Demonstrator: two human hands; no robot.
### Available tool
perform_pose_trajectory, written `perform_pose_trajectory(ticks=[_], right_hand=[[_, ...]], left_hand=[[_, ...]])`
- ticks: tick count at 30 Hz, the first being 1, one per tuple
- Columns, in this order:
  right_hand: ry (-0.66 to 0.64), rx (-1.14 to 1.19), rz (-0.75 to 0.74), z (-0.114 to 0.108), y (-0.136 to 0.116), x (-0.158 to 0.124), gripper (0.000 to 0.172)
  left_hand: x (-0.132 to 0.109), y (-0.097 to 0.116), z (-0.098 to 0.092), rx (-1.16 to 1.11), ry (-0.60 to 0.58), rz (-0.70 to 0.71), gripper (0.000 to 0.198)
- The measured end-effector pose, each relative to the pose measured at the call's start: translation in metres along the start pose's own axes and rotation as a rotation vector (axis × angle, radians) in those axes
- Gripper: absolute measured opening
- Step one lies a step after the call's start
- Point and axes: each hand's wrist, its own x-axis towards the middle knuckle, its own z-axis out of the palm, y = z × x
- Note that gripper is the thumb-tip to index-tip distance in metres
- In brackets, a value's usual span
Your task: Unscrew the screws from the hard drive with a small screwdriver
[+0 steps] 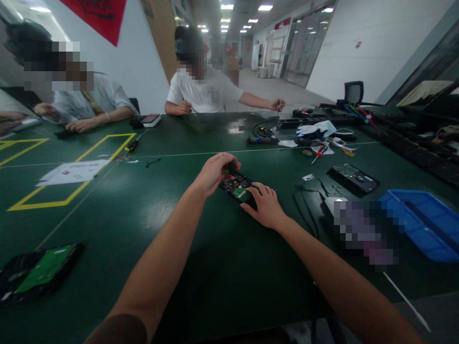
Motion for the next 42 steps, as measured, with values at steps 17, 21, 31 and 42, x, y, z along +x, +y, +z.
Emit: perform_pose_trajectory(ticks=[17, 21, 31, 42], right_hand=[[0.005, 0.004, -0.001, -0.0002, 0.0000, -0.0002, 0.056], [0.002, 0.002, -0.002, 0.0002, 0.0001, -0.0003, 0.056], [0.003, -0.017, -0.009, 0.0015, 0.0005, 0.0001, 0.058], [-0.009, -0.002, -0.002, -0.0003, -0.0001, 0.0001, 0.058]], left_hand=[[-0.0022, 0.0023, 0.0016, 0.011, -0.014, 0.006, 0.018], [-0.0014, 0.0019, 0.0019, -0.023, -0.010, -0.016, 0.015], [0.0002, -0.0033, 0.0056, 0.014, -0.034, -0.001, 0.023], [-0.0050, 0.0027, 0.0063, 0.169, -0.024, 0.008, 0.026]])
